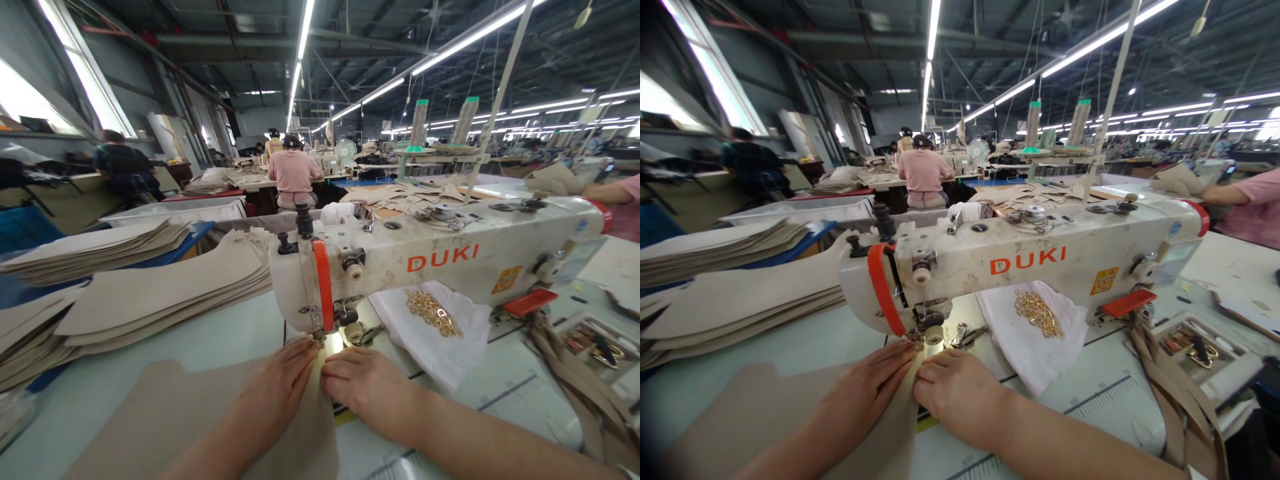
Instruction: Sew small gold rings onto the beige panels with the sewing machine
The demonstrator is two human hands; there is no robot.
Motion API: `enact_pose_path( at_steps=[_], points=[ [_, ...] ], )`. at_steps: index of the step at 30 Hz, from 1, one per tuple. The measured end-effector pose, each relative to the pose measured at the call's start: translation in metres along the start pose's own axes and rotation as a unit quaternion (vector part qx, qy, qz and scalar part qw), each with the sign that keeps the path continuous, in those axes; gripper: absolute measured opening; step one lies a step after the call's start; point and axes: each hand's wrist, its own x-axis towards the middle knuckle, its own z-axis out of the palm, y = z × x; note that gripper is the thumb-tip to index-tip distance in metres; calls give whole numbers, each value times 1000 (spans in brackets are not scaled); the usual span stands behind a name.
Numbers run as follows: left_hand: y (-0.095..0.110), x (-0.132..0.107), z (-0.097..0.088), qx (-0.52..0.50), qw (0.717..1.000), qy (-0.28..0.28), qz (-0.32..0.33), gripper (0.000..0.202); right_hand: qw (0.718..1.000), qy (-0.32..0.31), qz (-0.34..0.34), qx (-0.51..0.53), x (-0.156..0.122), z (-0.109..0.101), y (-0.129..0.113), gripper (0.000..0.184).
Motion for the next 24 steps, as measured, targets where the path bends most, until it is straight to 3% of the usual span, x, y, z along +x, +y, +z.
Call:
enact_pose_path(
  at_steps=[24],
  points=[
    [0, 3, 3, 35, 998, -46, -11, 41, 1000, -11, 5, 16, 0, 2, 1, 6]
  ],
)
